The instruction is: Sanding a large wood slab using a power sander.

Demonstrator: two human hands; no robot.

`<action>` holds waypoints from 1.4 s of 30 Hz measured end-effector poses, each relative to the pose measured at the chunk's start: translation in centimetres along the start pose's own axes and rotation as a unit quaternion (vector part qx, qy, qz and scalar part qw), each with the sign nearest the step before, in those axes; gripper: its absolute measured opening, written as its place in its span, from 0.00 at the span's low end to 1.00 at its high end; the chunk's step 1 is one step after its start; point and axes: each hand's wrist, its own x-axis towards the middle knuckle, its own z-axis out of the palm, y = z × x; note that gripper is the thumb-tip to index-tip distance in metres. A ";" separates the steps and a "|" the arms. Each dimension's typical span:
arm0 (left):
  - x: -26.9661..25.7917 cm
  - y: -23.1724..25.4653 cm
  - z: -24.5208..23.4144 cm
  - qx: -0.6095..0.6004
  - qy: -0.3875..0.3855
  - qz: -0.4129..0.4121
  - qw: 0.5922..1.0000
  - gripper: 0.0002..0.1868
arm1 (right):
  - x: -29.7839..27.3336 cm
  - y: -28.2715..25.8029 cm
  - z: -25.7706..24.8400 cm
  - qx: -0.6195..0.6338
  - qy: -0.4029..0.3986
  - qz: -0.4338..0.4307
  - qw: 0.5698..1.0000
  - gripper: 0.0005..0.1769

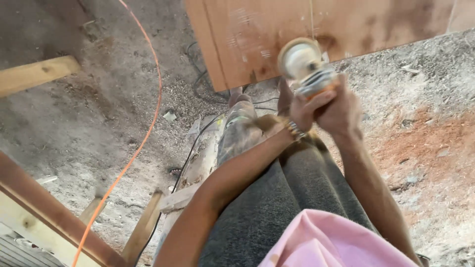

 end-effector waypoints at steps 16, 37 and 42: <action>-3.1 1.2 -2.9 -0.186 0.016 0.015 0.982 0.20 | -1.0 -3.1 1.8 -0.034 -0.120 0.034 0.992 0.25; -3.0 4.7 -3.2 0.147 0.004 0.042 0.988 0.26 | -2.1 -0.7 3.7 0.161 -0.012 -0.006 0.987 0.28; -3.0 3.9 -3.7 -0.102 0.050 0.023 0.993 0.25 | 0.4 -5.3 1.2 -0.049 -0.169 0.056 0.983 0.32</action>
